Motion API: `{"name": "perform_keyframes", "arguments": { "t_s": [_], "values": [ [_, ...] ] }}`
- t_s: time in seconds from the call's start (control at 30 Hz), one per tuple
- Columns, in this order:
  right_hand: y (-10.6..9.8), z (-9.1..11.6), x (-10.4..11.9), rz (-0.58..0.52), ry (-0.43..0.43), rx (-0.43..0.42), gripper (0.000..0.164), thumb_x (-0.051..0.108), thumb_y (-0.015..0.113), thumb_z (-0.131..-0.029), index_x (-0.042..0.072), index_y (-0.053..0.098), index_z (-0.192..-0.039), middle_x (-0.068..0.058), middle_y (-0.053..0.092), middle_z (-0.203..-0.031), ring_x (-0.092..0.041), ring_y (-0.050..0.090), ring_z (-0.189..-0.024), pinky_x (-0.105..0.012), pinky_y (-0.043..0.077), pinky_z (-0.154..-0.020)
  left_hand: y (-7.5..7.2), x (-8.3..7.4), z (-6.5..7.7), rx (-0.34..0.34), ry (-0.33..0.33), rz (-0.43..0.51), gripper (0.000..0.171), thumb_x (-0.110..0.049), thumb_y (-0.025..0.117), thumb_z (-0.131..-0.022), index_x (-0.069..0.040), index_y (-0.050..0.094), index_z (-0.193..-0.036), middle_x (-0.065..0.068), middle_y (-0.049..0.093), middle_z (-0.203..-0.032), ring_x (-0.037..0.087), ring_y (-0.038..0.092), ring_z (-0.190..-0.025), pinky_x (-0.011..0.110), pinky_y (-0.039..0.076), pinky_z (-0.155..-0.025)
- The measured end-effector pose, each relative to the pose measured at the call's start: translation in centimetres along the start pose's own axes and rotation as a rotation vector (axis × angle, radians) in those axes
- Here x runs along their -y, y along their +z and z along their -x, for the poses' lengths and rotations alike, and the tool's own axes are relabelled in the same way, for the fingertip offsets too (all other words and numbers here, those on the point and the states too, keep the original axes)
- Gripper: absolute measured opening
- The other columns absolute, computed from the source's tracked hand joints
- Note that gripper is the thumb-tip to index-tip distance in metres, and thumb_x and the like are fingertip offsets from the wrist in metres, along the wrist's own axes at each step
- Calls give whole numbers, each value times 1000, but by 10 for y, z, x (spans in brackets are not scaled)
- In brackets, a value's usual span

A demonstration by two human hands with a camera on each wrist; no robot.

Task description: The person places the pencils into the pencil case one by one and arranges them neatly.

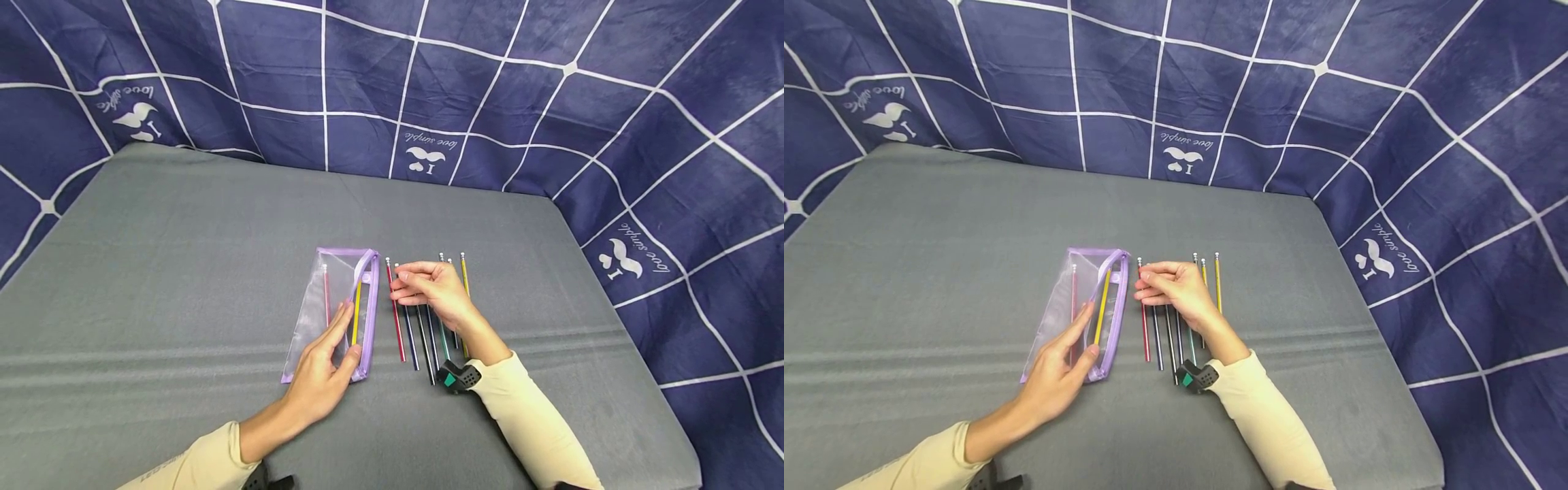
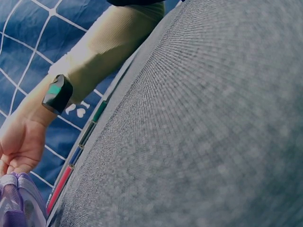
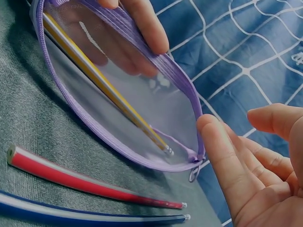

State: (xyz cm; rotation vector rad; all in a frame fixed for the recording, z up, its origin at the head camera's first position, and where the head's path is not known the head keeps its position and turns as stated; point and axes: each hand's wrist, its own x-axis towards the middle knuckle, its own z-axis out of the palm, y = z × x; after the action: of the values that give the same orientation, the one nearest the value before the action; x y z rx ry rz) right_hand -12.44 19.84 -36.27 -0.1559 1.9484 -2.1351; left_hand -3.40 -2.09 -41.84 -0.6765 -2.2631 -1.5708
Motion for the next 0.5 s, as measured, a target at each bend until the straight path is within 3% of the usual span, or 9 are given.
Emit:
{"name": "perform_keyframes", "arguments": {
  "t_s": [0.5],
  "values": [
    [-25, -8, -5, 5, 4, -110, 40, -3, 59, -94, -28, 47, -123, -10, 73, -81, -18, 73, -68, -29, 61, -65, 0, 0, 1, -2, -11, 18, 60, 3, 63, -87, 9, 44, -143, 20, 42, -150, 35, 38, -139, 22, 23, -117]
  ]
}}
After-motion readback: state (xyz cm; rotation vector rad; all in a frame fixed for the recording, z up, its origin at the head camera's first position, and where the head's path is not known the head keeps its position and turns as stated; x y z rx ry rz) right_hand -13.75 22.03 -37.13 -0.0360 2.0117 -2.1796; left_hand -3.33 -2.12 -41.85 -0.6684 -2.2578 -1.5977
